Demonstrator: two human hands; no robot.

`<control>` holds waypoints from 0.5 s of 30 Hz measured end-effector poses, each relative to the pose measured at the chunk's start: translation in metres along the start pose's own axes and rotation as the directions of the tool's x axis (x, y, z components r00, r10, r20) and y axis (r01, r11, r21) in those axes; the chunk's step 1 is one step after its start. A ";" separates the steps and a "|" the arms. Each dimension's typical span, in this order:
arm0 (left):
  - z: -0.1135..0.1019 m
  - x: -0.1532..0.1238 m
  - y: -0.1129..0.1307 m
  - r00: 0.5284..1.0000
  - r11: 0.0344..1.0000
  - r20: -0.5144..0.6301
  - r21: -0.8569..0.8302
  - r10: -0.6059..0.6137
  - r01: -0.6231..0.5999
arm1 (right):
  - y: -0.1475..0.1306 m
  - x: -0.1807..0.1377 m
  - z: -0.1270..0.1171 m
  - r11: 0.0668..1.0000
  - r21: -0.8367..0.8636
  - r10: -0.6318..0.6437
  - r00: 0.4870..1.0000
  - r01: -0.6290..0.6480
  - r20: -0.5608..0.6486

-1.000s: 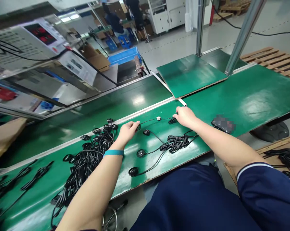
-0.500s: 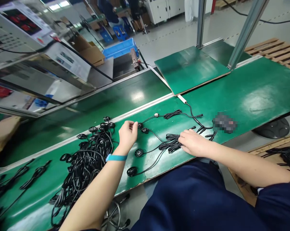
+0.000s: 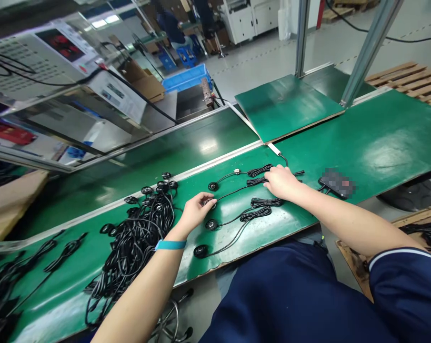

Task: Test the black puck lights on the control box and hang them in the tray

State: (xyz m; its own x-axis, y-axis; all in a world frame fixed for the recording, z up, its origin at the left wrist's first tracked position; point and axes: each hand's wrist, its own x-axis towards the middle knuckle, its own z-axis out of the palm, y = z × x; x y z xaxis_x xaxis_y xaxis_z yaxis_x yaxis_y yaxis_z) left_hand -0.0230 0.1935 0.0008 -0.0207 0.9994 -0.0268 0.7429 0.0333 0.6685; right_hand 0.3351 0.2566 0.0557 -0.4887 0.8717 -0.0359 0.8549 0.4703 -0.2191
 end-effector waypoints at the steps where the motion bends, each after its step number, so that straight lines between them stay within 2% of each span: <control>1: -0.001 -0.002 0.000 0.999 1.000 -0.015 -0.001 -0.029 0.029 | -0.003 0.002 0.003 1.000 -0.014 -0.013 1.000 0.013 -0.019; 4: -0.003 -0.007 0.003 0.991 0.995 -0.098 -0.033 -0.092 0.090 | -0.015 0.023 0.009 0.999 0.027 -0.029 0.994 0.033 -0.110; 8: -0.005 -0.032 0.008 0.958 0.983 -0.239 -0.131 -0.159 0.131 | -0.040 0.078 0.023 0.986 0.142 -0.066 0.986 0.088 -0.153; 12: -0.008 -0.096 0.006 0.906 0.993 -0.409 -0.070 -0.113 0.092 | -0.059 0.118 0.042 0.983 0.155 -0.075 0.985 0.099 -0.154; 15: 0.003 -0.146 0.003 0.917 0.998 -0.395 -0.038 -0.057 0.045 | -0.059 0.131 0.051 0.979 0.162 -0.093 0.982 0.119 -0.164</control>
State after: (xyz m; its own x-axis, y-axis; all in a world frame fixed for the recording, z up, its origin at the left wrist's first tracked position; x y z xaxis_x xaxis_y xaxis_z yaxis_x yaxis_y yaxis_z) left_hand -0.0159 0.0474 0.0048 -0.3252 0.9170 0.2309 0.7154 0.0789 0.6943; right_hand 0.2115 0.3363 0.0144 -0.5306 0.8351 0.1451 0.7507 0.5425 -0.3770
